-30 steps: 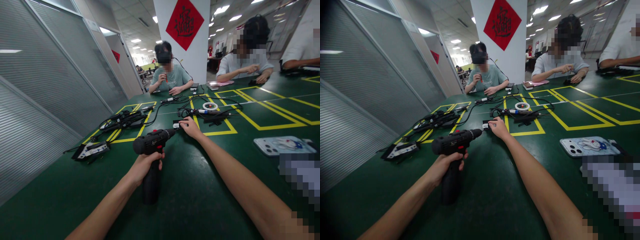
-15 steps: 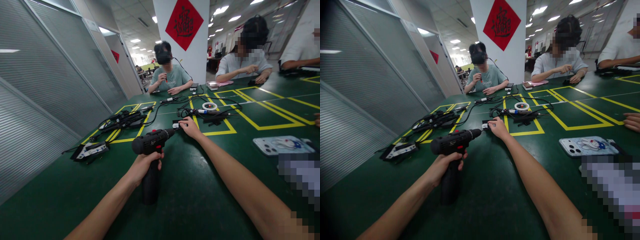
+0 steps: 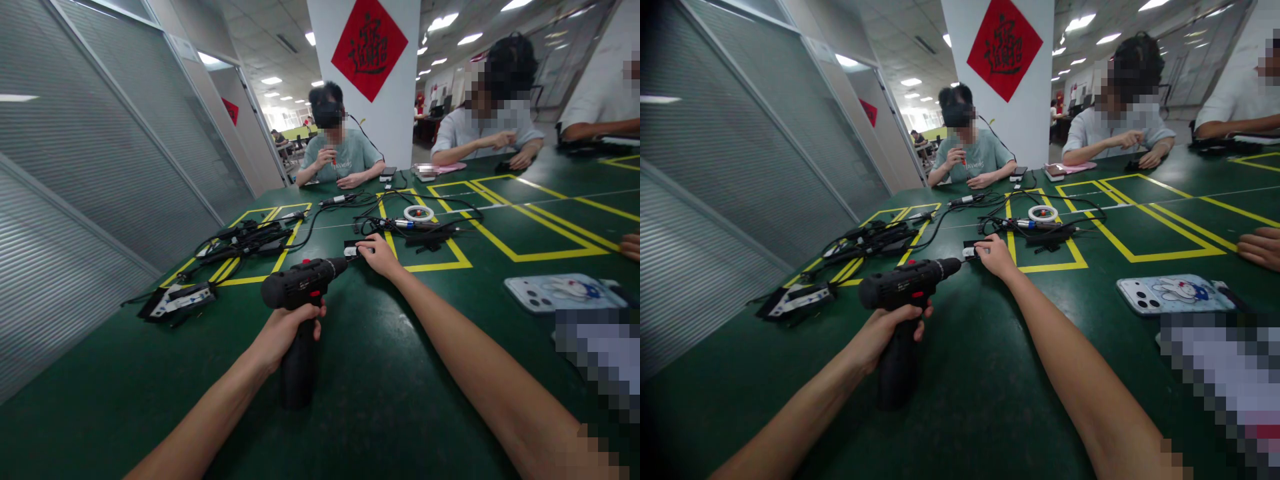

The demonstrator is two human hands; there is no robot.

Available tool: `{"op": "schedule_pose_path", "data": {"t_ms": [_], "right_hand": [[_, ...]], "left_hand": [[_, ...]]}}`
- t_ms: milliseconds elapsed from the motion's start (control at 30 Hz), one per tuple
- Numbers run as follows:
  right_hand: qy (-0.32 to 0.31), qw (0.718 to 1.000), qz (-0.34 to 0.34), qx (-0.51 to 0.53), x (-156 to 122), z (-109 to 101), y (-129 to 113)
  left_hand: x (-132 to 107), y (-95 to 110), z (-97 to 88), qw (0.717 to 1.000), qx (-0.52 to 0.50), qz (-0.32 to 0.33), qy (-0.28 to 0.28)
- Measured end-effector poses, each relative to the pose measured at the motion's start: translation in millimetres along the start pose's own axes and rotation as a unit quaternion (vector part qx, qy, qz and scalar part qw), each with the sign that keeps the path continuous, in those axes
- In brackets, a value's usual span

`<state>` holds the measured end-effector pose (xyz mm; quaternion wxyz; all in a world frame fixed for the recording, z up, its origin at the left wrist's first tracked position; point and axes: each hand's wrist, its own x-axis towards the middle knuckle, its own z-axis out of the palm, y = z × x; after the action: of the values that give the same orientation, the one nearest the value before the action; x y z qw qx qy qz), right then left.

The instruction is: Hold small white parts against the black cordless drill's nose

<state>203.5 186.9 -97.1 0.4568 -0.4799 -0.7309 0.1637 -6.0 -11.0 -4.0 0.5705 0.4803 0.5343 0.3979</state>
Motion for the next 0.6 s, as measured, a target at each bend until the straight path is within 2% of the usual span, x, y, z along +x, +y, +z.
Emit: {"op": "schedule_pose_path", "data": {"t_ms": [300, 600], "right_hand": [[0.002, 1.000, -0.009, -0.003, -0.3, -0.4, 0.7], [0.001, 1.000, -0.004, -0.002, 0.5, 0.3, 1.1]], "left_hand": [[0.7, 0.2, 0.8, 1.000, 0.006, 0.001, 0.016], [0.7, -2.3, -0.5, 1.000, 0.006, 0.009, 0.007]]}}
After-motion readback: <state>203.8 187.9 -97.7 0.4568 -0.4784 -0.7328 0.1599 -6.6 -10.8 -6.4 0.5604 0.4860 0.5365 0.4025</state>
